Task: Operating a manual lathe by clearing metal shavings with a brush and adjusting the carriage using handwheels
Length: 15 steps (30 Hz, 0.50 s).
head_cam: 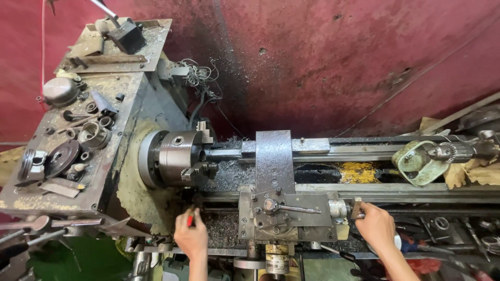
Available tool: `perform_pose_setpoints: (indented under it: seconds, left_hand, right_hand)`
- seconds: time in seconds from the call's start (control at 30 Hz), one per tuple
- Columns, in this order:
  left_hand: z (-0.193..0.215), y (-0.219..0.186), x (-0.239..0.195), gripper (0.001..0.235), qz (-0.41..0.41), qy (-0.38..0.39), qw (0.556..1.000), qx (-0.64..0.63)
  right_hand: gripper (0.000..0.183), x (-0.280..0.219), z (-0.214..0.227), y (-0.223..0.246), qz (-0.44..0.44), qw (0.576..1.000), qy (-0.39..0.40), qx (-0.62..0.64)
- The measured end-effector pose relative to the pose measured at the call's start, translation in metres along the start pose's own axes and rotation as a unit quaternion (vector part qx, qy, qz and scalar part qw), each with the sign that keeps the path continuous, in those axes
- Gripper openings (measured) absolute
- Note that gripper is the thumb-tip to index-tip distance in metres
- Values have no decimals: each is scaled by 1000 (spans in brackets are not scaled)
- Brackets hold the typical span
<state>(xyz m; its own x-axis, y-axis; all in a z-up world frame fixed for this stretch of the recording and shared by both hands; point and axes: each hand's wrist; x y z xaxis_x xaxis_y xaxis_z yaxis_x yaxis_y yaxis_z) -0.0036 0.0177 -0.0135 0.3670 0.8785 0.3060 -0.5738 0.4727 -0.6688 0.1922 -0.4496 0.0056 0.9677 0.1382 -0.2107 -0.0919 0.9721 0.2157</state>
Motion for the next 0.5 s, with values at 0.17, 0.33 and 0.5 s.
perform_pose_setpoints:
  seconds: [0.17,0.33,0.5]
  left_hand:
    - [-6,-24,-8,23,-49,22,997,-48]
    - [-35,-71,-28,26,-57,49,986,-149]
    - [-52,-121,-31,24,102,213,959,-160]
  right_hand:
    - [39,-3,6,5,0,1000,4,5]
    - [41,1,3,2,-10,1000,3,14]
    - [30,-1,4,3,-4,1000,15,-1]
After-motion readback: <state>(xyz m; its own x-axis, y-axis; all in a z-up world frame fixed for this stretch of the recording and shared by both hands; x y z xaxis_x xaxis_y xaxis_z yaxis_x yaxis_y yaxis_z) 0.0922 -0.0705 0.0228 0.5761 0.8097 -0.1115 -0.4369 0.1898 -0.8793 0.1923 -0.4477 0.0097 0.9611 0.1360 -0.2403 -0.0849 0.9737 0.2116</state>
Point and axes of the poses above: each hand's wrist, its own x-axis towards the middle knuckle, its own z-axis out of the back of the hand, y = z × x, and after that the axes turned 7 degrees about z, right-handed
